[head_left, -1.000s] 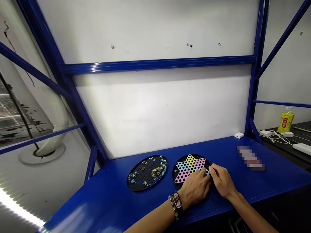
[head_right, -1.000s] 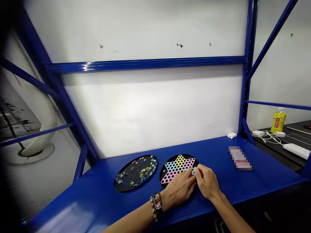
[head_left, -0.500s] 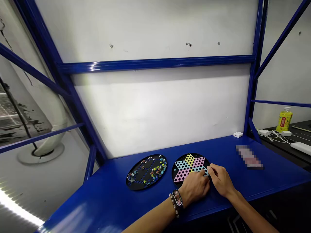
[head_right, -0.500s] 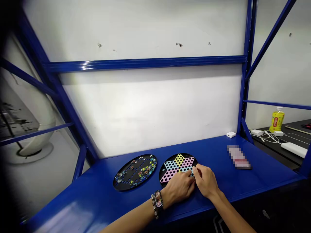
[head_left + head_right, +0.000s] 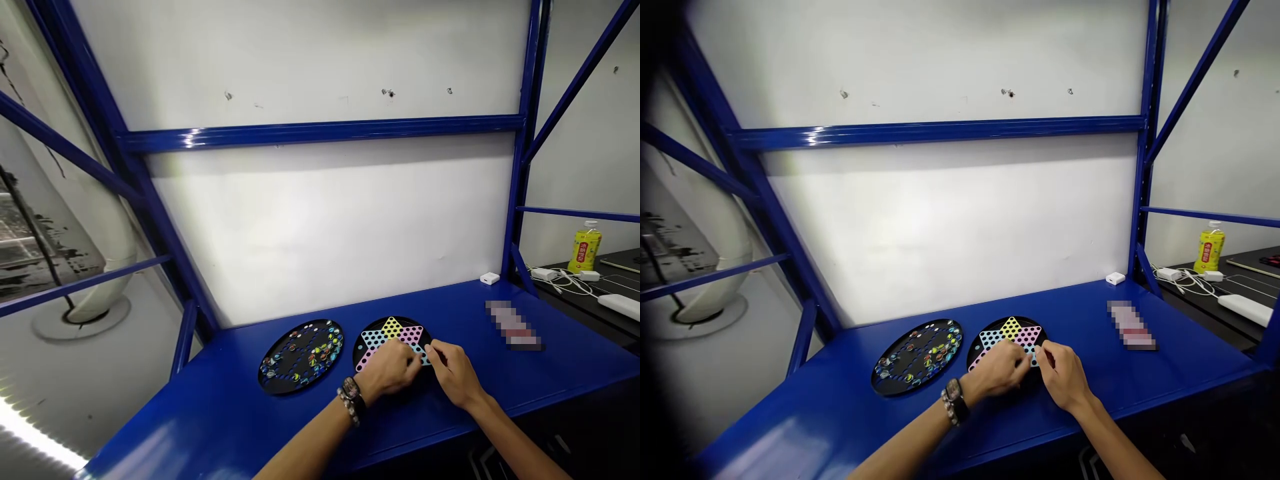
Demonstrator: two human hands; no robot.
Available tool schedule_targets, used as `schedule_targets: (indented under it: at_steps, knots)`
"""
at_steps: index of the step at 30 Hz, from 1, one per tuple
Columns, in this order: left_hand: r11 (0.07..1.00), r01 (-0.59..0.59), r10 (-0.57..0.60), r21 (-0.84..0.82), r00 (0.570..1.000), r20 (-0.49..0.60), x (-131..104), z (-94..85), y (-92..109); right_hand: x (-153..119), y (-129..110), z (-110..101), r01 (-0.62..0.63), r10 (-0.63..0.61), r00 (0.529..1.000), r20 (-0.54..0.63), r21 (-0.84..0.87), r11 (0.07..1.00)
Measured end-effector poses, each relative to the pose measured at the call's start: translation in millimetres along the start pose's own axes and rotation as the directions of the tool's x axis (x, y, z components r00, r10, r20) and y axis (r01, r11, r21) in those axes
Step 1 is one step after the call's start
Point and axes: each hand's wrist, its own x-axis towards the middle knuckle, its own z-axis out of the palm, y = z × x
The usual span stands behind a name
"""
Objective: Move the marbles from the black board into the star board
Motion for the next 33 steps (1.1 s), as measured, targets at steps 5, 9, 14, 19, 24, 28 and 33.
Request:
schedule_targets:
  at_steps: [5, 9, 14, 19, 24, 28, 33]
  knots:
    - [0.95, 0.298, -0.312, -0.096, 0.921, -0.233, -13.8, -38.9, -60.4, -0.4, -1.4, -0.8, -0.012, 0.012, 1.0, 0.024, 0.025, 1.0]
    - [0.834, 0.552, -0.533, -0.025, 0.792, -0.297, -50.4, -65.5, -115.5, -1.0, -0.9, -0.4, -0.019, 0.018, 0.999, 0.038, 0.03, 0.999]
    - [0.717, 0.691, -0.681, 0.093, 0.722, -0.119, -91.5, -64.4, -151.4, -1.1, 1.0, 1.3, -0.018, 0.016, 0.998, 0.056, 0.039, 0.999]
    - [0.737, 0.672, -0.671, 0.074, 0.74, -0.044, -99.6, -60.5, -152.2, -1.5, 1.5, 1.5, -0.022, 0.021, 0.999, 0.05, 0.031, 0.999]
    - [0.761, 0.648, -0.646, -0.01, 0.757, -0.098, -89.2, -72.3, -128.2, -1.9, 0.0, 1.3, -0.015, 0.013, 0.999, 0.047, 0.041, 0.999]
    - [0.894, 0.439, -0.447, -0.093, 0.889, -0.102, -72.7, -65.7, -79.6, -1.8, -2.7, 1.0, -0.017, 0.016, 0.999, 0.038, 0.038, 0.999]
    - [0.995, 0.08, -0.079, -0.063, 0.997, 0.019, -53.0, -37.7, -9.1, -1.1, -1.8, -0.4, 0.027, -0.028, 0.999, 0.018, 0.031, 0.999]
